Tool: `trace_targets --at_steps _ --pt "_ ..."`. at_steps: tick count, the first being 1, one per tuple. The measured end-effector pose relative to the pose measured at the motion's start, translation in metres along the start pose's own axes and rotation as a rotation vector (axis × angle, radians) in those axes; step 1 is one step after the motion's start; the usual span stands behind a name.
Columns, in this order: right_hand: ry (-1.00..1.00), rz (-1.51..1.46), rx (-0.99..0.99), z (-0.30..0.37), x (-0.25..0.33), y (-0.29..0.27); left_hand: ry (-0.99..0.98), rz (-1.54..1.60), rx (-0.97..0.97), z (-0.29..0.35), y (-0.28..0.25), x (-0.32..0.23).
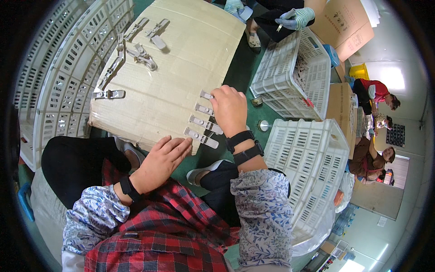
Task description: The recorder and colleagues assemble small plastic and metal components at a manufacturing workstation.
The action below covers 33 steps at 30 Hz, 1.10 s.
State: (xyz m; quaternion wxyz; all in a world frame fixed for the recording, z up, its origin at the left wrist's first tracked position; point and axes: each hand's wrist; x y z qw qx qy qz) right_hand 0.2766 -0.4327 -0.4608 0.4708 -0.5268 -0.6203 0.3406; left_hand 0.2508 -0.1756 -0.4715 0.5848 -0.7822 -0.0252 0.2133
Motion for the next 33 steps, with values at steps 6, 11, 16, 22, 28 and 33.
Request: trace_targets --at_steps 6,11,16,22,28,33 --pt "0.008 -0.003 0.013 0.001 -0.001 0.0 -0.003 0.017 -0.001 -0.001 -0.001 0.0" --pt "-0.003 0.004 0.015 0.001 -0.002 0.002 -0.007 0.012 0.005 -0.002 0.001 -0.001" --pt "-0.056 0.019 -0.027 0.0 -0.003 0.005 -0.01 0.002 -0.014 -0.002 0.002 -0.001" --pt "0.03 -0.055 0.041 0.0 -0.006 0.007 -0.03 -0.039 -0.09 0.008 0.009 0.001" --pt "0.016 -0.132 -0.086 -0.047 0.047 0.01 -0.024 -0.01 -0.112 0.011 0.018 -0.003" --pt "-0.128 -0.187 -0.023 -0.114 0.124 0.059 -0.069 0.027 -0.109 0.01 0.018 -0.007"
Point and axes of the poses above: each hand's wrist, its own z-axis away from the middle knuckle, its own y-axis out of the palm, x = y × z, and after that the axes turned 7 degrees about -x, right-handed
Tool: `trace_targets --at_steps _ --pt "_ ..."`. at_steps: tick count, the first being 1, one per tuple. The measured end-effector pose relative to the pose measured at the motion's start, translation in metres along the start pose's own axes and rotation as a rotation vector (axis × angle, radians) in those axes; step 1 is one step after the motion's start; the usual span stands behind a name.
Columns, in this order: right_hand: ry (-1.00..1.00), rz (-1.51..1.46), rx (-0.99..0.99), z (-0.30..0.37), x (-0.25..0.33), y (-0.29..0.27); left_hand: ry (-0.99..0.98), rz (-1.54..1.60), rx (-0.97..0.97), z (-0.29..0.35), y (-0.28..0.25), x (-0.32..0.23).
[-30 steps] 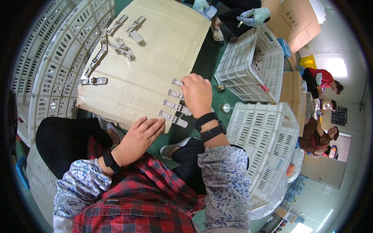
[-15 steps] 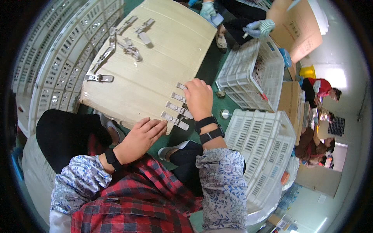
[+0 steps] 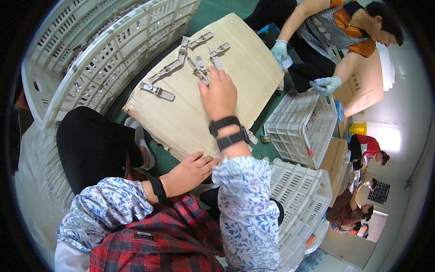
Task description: The recorder and colleagues assemble small plastic and metal components at a manufacturing workstation.
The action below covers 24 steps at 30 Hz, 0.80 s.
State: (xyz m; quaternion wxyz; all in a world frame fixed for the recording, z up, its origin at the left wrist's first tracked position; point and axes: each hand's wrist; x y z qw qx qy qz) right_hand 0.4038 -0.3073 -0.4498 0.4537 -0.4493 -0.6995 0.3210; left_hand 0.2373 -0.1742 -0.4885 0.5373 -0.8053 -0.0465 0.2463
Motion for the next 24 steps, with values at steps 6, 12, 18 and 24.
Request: trace_targets --at_steps 6,12,18,24 --pt "0.201 -0.124 0.008 -0.003 0.006 -0.002 0.0 -0.004 -0.031 0.001 0.011 0.004" --pt "-0.004 -0.111 0.14 0.016 0.016 -0.009 -0.023 -0.065 -0.051 0.007 -0.001 0.011" --pt "-0.185 0.078 0.062 0.024 -0.005 0.011 -0.05 0.082 -0.049 -0.015 0.01 -0.017" --pt "-0.018 -0.256 0.333 0.084 0.038 -0.019 0.012 -0.078 -0.151 0.003 0.042 -0.012"
Point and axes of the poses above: each hand's wrist, its own z-axis away from the middle knuckle, its own y-axis out of the palm, x = y × z, and after that the axes turned 7 degrees about -x, right-handed
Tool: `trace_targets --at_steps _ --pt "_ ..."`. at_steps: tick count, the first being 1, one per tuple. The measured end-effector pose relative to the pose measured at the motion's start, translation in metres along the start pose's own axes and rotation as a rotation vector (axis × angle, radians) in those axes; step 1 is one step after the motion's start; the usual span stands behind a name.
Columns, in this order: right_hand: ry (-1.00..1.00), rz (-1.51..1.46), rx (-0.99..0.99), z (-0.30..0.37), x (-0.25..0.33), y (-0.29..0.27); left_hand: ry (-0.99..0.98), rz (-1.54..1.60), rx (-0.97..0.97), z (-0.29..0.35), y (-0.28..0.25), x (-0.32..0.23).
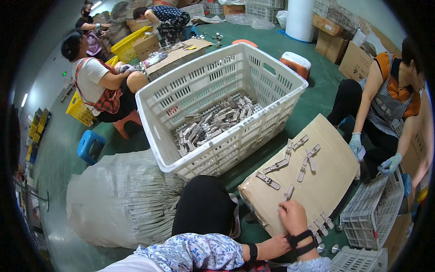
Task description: The recorder and colleagues assemble small plastic and metal components at a manufacturing workstation.
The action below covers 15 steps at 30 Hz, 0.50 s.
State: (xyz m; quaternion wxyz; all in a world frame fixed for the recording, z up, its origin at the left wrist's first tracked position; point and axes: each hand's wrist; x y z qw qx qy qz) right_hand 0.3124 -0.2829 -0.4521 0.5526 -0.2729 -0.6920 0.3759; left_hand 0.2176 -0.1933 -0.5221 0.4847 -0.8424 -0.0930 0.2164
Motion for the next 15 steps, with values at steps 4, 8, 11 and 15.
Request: trace_targets --at_steps 4,8,11,15 --pt "-0.087 0.08 0.079 0.016 0.017 -0.015 0.054 -0.166 -0.02 -0.005 -0.02 0.0" --pt "-0.252 0.489 -0.022 0.002 0.007 -0.022 -0.027 -0.005 0.001 -0.017 -0.028 -0.002" --pt "-0.303 0.486 0.086 -0.016 -0.021 -0.002 0.057 -0.081 0.184 -0.02 -0.054 0.003" --pt "-0.373 0.476 -0.029 -0.031 -0.02 0.039 0.085 -0.137 0.328 -0.004 -0.055 0.019"
Point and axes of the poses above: each hand's wrist, its own z-axis away from the middle knuckle, its own y-axis out of the palm, x = y × z, and after that the axes turned 7 degrees about -x, right-handed
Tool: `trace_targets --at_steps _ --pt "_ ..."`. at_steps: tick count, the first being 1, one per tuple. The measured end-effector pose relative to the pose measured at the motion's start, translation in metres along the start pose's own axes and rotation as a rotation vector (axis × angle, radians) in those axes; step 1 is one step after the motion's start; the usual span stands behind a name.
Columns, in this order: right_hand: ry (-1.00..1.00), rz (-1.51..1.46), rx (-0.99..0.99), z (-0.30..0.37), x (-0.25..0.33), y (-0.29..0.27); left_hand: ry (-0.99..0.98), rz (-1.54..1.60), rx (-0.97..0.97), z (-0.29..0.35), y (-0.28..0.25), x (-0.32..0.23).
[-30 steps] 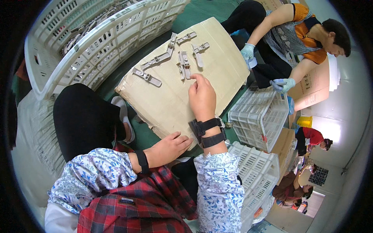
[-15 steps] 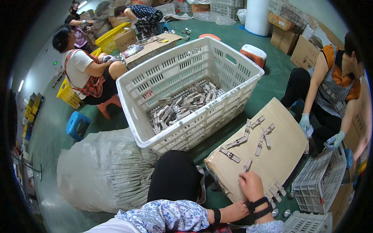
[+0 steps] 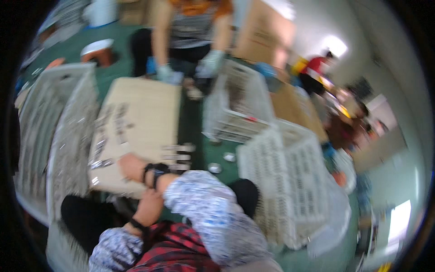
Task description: The recorder and colleagues assemble small plastic and metal components at a manufacturing workstation.
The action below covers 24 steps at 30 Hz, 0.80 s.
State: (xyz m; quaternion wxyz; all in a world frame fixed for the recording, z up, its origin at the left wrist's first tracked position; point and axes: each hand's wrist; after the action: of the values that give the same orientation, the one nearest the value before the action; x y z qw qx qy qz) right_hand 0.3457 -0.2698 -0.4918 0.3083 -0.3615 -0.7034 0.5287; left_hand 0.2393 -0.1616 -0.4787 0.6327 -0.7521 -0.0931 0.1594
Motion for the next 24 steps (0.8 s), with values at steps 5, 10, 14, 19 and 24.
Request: trace_targets --at_steps 5,10,14,19,24 --pt "0.01 0.052 -0.025 0.026 -0.012 -0.023 0.069 0.166 -0.243 -0.015 0.028 0.001" --pt "0.033 0.04 -0.082 0.04 -0.013 -0.032 0.052 0.211 -0.121 -0.019 0.025 -0.005" --pt "0.206 -0.199 -0.318 0.059 -0.025 -0.073 0.054 0.129 -0.086 -0.013 0.012 -0.003" --pt "0.649 -0.219 -0.459 0.139 -0.093 -0.105 0.026 0.207 -0.041 -0.024 -0.009 -0.003" --pt "0.797 -0.138 -0.539 0.156 -0.128 -0.107 0.022 0.25 -0.017 -0.029 -0.011 -0.004"
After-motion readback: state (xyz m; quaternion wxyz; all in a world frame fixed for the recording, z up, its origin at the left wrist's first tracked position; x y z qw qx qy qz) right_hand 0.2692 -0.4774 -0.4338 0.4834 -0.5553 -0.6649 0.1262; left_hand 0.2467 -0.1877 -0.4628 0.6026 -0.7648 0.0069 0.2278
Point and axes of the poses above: each hand's wrist, its own z-axis away from the middle knuckle, its own y-axis out of the palm, x = y × z, and after that the axes turned 7 degrees about -x, right-handed
